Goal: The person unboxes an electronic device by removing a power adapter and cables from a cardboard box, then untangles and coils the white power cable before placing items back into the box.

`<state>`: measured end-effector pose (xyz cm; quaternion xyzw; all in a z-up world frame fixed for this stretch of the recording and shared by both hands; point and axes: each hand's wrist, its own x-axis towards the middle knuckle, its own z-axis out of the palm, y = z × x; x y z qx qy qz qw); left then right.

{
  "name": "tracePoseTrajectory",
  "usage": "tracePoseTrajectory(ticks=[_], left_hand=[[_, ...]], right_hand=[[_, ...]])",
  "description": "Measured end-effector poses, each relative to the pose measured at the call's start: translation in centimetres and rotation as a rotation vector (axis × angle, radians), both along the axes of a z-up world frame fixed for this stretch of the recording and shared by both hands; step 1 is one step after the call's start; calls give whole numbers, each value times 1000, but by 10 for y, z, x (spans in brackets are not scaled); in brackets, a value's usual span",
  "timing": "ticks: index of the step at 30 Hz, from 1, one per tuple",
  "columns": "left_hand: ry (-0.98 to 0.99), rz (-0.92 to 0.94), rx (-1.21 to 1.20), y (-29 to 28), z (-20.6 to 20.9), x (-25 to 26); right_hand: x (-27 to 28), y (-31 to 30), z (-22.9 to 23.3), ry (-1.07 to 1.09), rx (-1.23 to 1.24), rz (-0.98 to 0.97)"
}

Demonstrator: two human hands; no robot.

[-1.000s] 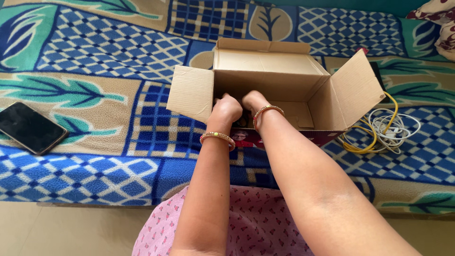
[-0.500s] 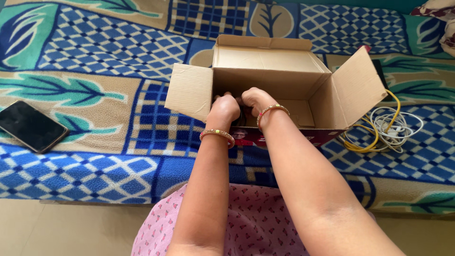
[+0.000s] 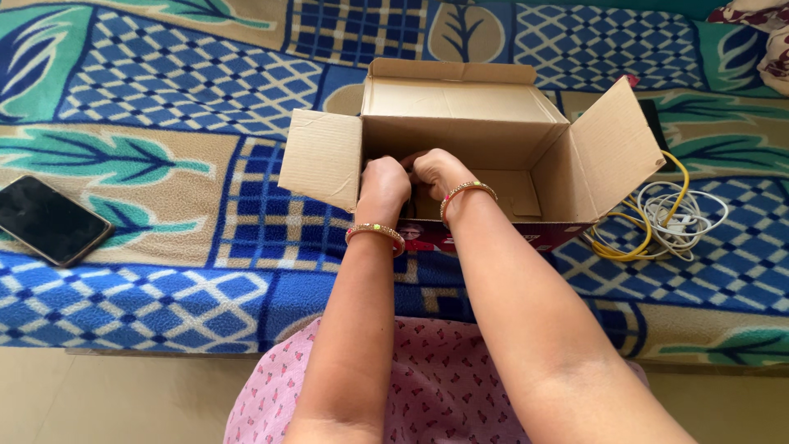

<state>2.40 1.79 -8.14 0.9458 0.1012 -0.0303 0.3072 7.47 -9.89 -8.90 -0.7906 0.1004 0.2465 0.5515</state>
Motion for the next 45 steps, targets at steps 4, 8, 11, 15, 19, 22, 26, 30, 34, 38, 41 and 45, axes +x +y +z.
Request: tracePoseTrajectory(ticks=[4, 8, 11, 15, 19, 22, 26, 30, 34, 38, 41, 45], left_hand=[[-45, 51, -29, 1, -8, 7], [-28, 127, -81, 0, -8, 11], [9, 91, -178, 1, 3, 1], [148, 39, -92, -4, 18, -11], [180, -36, 2, -6, 16, -13], [201, -35, 31, -8, 17, -12], [230, -31, 24, -8, 21, -14], [165, -150, -75, 8, 11, 1], [45, -142, -209, 14, -21, 32], [-1, -423, 98, 13, -46, 54], [-255, -599, 437, 16, -15, 43], [-424, -231, -340, 12, 75, -11]], right_hand=[[-22, 2, 23, -102, -231, 103], [-20, -2, 11, -329, -367, 153], [-9, 2, 6, -452, -495, 57], [-16, 1, 15, -351, -301, -128], [-22, 3, 26, -267, -119, -220], [-30, 3, 36, -281, -61, -300], [-32, 3, 38, -256, -60, -317], [-19, 4, 26, -200, -580, -51], [3, 7, 0, -157, -771, 59], [15, 5, -10, -178, -764, 98], [-5, 5, 16, -326, -723, 103], [-47, -11, 97, -377, -618, 52]])
